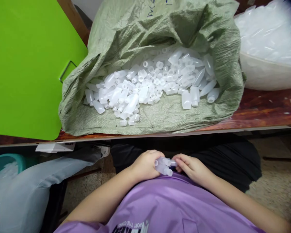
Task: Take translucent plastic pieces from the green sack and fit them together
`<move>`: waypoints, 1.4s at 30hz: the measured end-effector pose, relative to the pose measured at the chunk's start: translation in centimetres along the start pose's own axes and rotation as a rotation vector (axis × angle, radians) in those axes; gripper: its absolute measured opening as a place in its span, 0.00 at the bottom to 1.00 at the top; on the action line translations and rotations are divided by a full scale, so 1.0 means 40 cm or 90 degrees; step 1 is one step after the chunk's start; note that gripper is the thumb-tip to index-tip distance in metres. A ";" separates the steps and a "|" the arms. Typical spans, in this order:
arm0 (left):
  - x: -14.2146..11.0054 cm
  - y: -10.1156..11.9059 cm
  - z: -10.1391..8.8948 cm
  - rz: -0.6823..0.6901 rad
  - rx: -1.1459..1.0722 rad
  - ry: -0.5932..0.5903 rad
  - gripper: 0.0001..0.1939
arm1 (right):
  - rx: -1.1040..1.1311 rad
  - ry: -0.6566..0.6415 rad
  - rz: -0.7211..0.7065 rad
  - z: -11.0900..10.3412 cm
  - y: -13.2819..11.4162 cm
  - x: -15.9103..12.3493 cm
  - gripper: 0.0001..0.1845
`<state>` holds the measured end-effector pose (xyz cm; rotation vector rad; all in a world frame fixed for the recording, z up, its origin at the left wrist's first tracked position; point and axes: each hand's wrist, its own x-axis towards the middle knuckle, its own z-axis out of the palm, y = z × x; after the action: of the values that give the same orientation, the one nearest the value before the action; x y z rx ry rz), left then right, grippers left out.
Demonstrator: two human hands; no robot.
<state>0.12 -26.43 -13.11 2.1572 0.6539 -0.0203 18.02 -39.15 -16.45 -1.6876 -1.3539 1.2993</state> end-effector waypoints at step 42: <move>-0.015 -0.023 -0.037 -0.056 -0.059 0.076 0.15 | -0.144 -0.116 -0.093 -0.090 -0.197 0.095 0.12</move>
<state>-1.14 -25.13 -12.69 2.0509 0.8030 0.0909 18.59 -32.81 -9.44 -1.6101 -1.7544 1.2801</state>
